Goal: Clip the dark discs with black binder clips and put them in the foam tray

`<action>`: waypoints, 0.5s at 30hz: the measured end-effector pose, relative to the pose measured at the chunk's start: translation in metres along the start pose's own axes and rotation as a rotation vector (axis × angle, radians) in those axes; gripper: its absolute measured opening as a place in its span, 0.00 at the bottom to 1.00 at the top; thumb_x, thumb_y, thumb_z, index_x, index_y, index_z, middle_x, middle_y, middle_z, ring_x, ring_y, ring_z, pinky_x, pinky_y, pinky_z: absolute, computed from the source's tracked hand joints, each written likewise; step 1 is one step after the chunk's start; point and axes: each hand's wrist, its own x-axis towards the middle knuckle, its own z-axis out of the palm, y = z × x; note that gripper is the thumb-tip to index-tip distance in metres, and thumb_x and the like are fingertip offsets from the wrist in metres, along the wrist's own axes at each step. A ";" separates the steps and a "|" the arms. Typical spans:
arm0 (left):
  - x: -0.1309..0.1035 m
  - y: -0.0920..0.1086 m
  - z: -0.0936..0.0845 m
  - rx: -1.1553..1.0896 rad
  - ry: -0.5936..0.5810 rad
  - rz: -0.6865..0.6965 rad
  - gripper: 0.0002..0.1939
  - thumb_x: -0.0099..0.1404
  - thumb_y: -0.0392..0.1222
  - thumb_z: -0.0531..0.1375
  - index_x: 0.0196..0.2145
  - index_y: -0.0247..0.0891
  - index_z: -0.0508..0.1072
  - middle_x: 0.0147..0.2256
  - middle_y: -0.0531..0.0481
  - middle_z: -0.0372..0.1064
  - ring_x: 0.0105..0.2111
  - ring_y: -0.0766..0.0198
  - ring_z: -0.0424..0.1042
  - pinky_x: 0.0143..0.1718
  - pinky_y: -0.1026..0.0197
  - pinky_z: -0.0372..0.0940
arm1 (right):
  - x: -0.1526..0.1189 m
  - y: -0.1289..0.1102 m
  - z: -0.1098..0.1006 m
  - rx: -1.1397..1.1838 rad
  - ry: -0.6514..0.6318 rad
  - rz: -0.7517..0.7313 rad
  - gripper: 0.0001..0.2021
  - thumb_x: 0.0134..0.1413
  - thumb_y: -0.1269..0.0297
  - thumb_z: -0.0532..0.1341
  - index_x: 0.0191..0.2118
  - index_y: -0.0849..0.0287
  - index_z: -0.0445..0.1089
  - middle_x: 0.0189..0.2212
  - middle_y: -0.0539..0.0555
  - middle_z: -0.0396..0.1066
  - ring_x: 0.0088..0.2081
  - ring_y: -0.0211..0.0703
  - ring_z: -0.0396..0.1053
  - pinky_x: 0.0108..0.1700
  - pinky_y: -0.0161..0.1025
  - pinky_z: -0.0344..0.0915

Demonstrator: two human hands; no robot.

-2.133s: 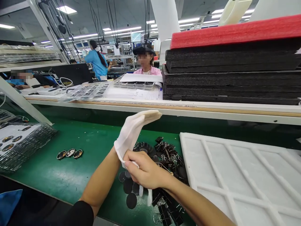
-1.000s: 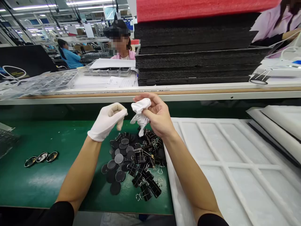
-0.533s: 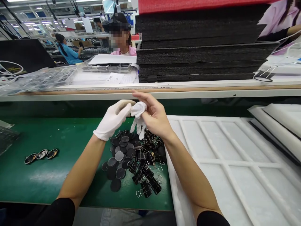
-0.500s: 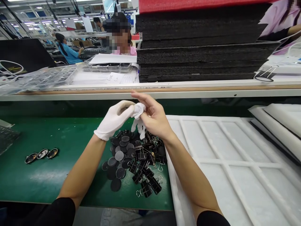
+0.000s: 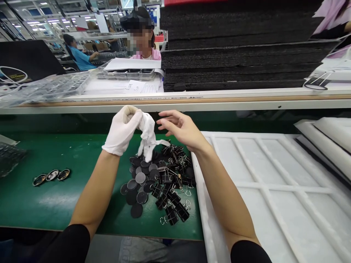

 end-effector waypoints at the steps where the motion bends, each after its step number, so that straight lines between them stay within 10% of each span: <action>1: -0.001 0.001 0.001 0.012 -0.018 0.001 0.10 0.67 0.44 0.66 0.33 0.39 0.70 0.28 0.53 0.68 0.28 0.68 0.68 0.31 0.63 0.64 | 0.000 0.001 0.003 -0.008 -0.029 -0.019 0.20 0.56 0.55 0.71 0.52 0.56 0.74 0.45 0.57 0.80 0.44 0.46 0.78 0.41 0.42 0.77; 10: 0.000 0.005 -0.007 0.005 -0.040 0.048 0.09 0.64 0.43 0.68 0.42 0.40 0.77 0.43 0.45 0.77 0.41 0.60 0.76 0.41 0.59 0.71 | 0.002 0.005 0.006 -0.036 0.136 -0.157 0.13 0.50 0.63 0.73 0.42 0.57 0.80 0.38 0.54 0.80 0.40 0.45 0.78 0.43 0.43 0.78; 15: 0.003 -0.001 -0.010 -0.044 -0.051 0.071 0.07 0.65 0.44 0.67 0.39 0.40 0.78 0.40 0.46 0.76 0.40 0.62 0.75 0.43 0.61 0.69 | 0.002 0.003 -0.004 -0.108 0.146 -0.170 0.09 0.56 0.57 0.71 0.36 0.57 0.79 0.25 0.49 0.73 0.23 0.36 0.66 0.22 0.34 0.64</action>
